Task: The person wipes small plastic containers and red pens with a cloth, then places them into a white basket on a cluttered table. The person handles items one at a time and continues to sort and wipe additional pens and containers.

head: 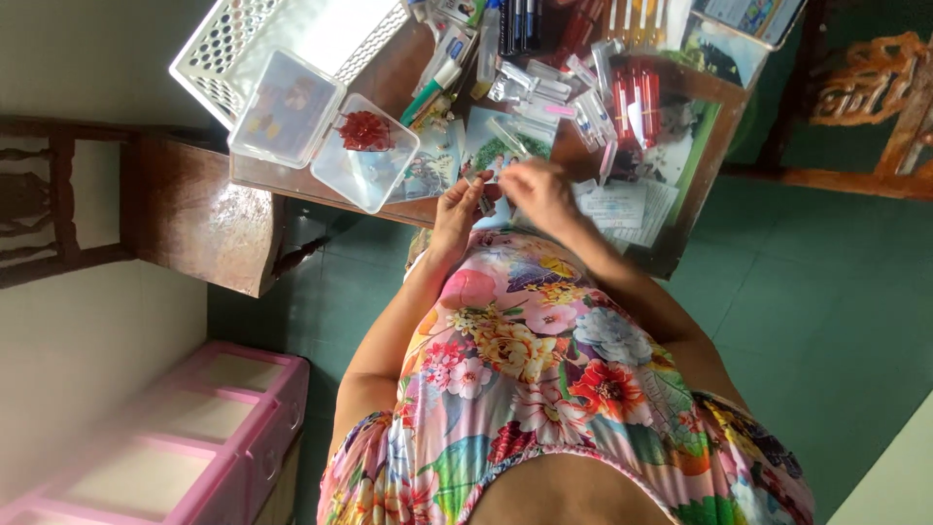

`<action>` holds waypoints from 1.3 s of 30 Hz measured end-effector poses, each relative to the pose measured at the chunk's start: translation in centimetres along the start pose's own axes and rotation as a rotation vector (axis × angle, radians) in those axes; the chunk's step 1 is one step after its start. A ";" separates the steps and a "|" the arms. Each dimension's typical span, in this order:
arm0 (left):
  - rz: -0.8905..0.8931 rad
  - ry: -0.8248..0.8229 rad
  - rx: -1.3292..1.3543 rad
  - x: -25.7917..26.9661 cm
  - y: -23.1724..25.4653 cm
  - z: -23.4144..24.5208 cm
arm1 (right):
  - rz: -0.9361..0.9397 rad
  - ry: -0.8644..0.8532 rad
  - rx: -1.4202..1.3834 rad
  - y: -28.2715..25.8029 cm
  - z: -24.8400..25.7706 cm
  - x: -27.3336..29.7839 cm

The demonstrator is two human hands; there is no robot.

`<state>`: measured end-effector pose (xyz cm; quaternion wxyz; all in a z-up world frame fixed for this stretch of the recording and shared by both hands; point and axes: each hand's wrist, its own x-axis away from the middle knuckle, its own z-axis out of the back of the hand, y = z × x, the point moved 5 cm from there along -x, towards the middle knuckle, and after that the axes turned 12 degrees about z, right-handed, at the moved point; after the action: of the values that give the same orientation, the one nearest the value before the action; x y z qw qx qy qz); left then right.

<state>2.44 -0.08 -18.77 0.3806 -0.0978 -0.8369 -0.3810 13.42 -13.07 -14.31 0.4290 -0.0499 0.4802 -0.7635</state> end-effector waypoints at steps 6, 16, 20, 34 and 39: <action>0.054 0.008 0.019 2.2 1.7 -0.1 | -0.041 0.157 0.448 6.9 8.7 1.7; 0.067 -0.023 0.012 3.2 1.7 -1.9 | -0.185 -0.196 0.318 4.2 9.7 7.2; 0.077 -0.023 -0.025 2.6 1.1 -1.7 | -0.216 -0.232 0.430 8.9 5.7 10.4; 0.087 -0.035 -0.079 2.1 0.1 -1.1 | -0.336 -0.081 0.436 3.2 8.3 1.7; 0.085 -0.033 -0.063 1.5 -0.4 -0.7 | -0.127 -0.011 0.403 10.7 3.8 4.7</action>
<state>1.63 -1.05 -17.60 0.3793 -0.1515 -0.8258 -0.3889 18.84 -20.83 -22.10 0.3840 0.0026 0.3112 -0.8693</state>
